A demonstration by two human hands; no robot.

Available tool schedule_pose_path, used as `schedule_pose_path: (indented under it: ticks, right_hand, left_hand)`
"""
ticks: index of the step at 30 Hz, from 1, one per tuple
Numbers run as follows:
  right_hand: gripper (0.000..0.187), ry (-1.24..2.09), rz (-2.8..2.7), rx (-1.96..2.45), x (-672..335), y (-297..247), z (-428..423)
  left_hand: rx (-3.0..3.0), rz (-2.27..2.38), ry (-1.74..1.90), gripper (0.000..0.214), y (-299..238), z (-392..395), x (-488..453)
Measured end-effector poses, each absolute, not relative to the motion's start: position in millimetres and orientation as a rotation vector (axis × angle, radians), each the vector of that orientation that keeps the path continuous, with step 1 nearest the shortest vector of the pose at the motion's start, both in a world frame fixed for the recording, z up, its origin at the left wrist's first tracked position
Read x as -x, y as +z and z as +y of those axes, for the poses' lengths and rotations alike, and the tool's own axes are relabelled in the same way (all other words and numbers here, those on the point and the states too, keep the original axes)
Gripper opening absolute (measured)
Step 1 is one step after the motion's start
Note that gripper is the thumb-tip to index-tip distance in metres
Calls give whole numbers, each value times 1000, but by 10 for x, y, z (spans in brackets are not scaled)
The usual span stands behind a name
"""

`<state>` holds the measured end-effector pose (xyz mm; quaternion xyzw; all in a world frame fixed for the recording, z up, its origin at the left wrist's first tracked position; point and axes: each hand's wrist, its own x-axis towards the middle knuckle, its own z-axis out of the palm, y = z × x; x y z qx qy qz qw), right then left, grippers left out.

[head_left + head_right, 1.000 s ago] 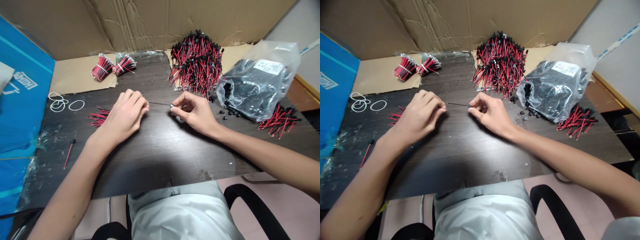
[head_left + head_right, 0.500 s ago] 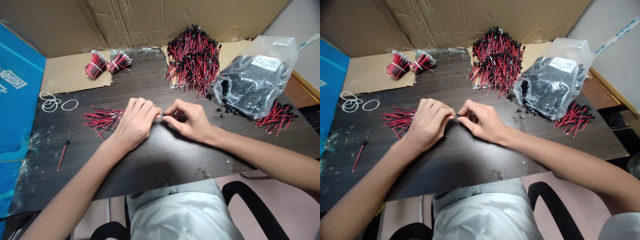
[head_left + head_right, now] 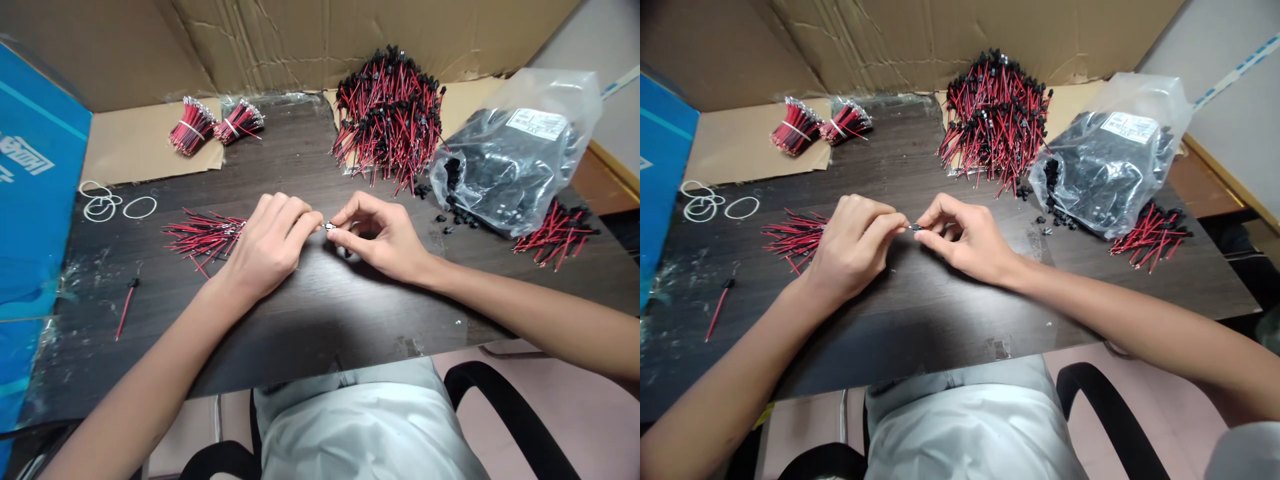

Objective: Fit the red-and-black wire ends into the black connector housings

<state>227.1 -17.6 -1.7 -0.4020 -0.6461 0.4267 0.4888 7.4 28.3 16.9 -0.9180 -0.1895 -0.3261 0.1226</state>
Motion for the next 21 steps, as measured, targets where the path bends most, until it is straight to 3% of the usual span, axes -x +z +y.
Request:
schedule_pose_path:
  ticks: [21]
  right_hand:
    - [49, 1591, -1071, 904, -2150, 79, -196]
  left_hand:
    - [2655, -725, -932, 17, 120, 227, -89]
